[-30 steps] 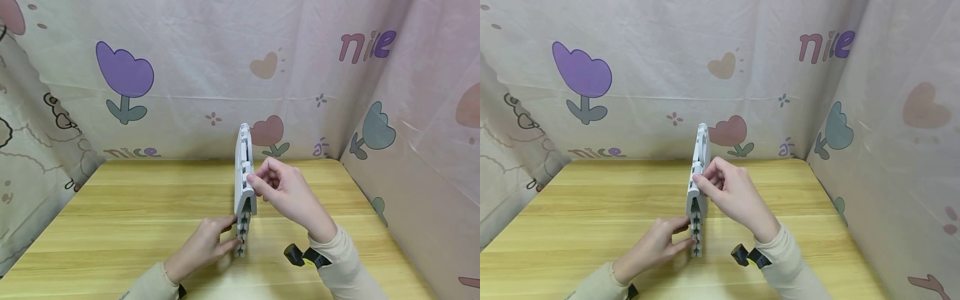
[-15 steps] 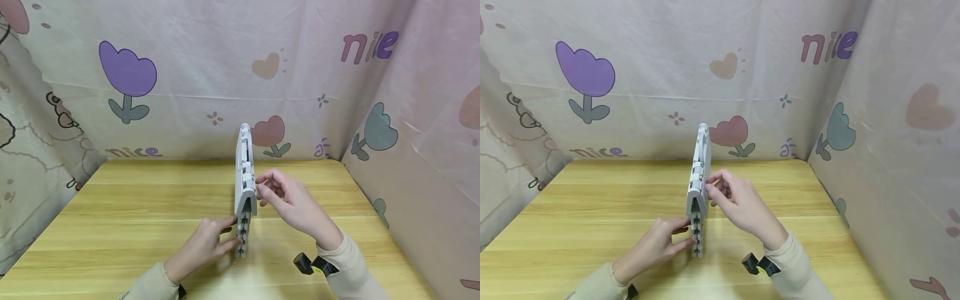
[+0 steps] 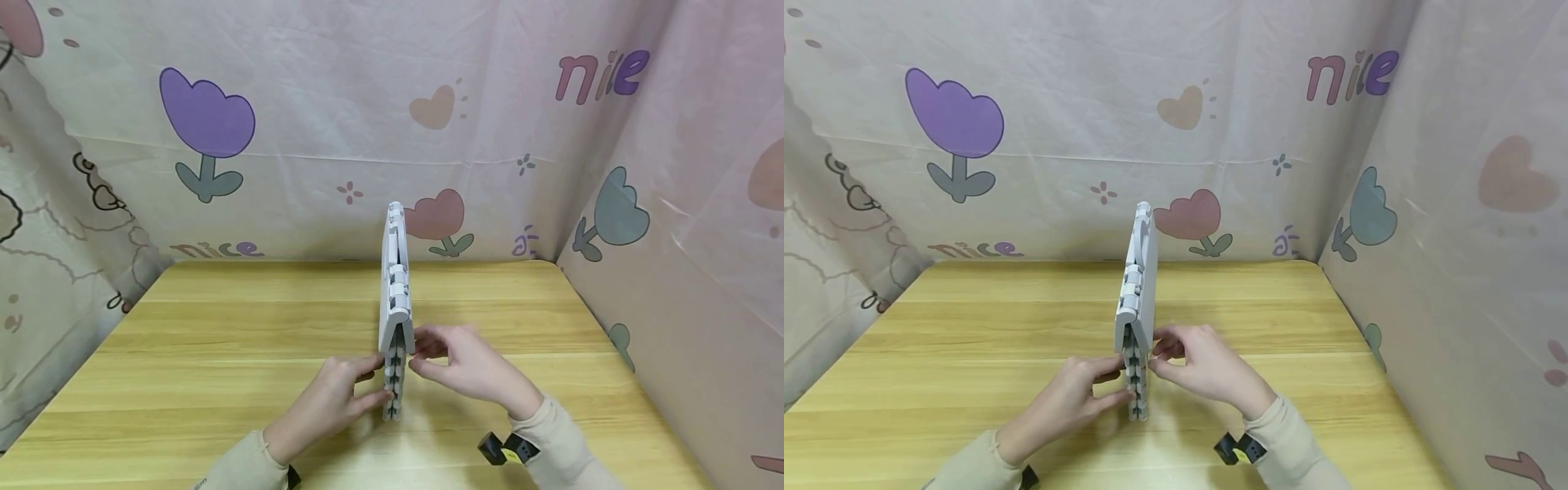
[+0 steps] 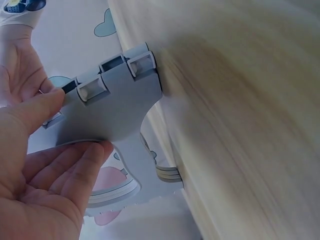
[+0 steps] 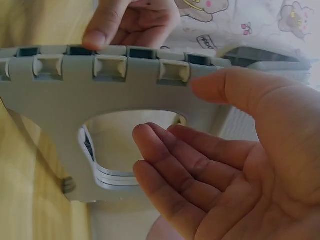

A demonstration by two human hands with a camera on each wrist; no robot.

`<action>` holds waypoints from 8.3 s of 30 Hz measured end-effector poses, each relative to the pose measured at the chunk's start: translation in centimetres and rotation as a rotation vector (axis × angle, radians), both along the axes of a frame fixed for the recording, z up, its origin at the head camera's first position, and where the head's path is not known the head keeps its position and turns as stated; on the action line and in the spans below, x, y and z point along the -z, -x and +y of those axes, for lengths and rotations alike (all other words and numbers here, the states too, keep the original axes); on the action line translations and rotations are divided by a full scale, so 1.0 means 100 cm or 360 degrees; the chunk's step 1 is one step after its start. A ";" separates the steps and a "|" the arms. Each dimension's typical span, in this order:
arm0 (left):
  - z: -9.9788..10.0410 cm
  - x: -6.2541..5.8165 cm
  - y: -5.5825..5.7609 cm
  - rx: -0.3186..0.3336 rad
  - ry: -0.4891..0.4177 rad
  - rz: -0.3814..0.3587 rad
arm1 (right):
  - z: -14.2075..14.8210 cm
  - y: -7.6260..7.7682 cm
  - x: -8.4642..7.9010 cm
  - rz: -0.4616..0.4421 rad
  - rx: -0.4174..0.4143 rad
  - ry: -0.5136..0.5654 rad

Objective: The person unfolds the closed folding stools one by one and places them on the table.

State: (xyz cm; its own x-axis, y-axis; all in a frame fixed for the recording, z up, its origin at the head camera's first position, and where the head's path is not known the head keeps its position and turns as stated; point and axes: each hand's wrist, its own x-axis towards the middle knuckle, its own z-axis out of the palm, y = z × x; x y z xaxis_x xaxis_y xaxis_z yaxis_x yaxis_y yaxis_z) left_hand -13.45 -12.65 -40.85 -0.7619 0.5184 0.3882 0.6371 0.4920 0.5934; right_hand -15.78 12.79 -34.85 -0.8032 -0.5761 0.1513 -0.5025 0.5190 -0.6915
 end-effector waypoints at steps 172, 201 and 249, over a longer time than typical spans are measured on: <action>-0.026 -0.091 0.078 -0.0086 -0.0005 -0.0062 | 0.000 0.059 -0.040 0.0292 0.0011 0.0006; -0.026 -0.103 0.080 -0.0089 0.0192 -0.0055 | 0.006 0.059 -0.046 0.0170 -0.0013 -0.0063; -0.028 -0.104 0.080 -0.0106 0.0353 -0.0088 | 0.006 0.057 -0.045 0.0241 0.0036 -0.0252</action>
State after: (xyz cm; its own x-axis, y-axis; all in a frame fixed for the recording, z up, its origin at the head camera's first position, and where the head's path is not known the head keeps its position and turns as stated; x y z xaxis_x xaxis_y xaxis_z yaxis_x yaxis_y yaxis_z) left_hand -21.41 -15.46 -30.47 -0.8141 0.5344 0.2273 0.5686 0.6540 0.4991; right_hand -21.52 13.39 -30.35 -0.7910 -0.5846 0.1806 -0.5818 0.6272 -0.5179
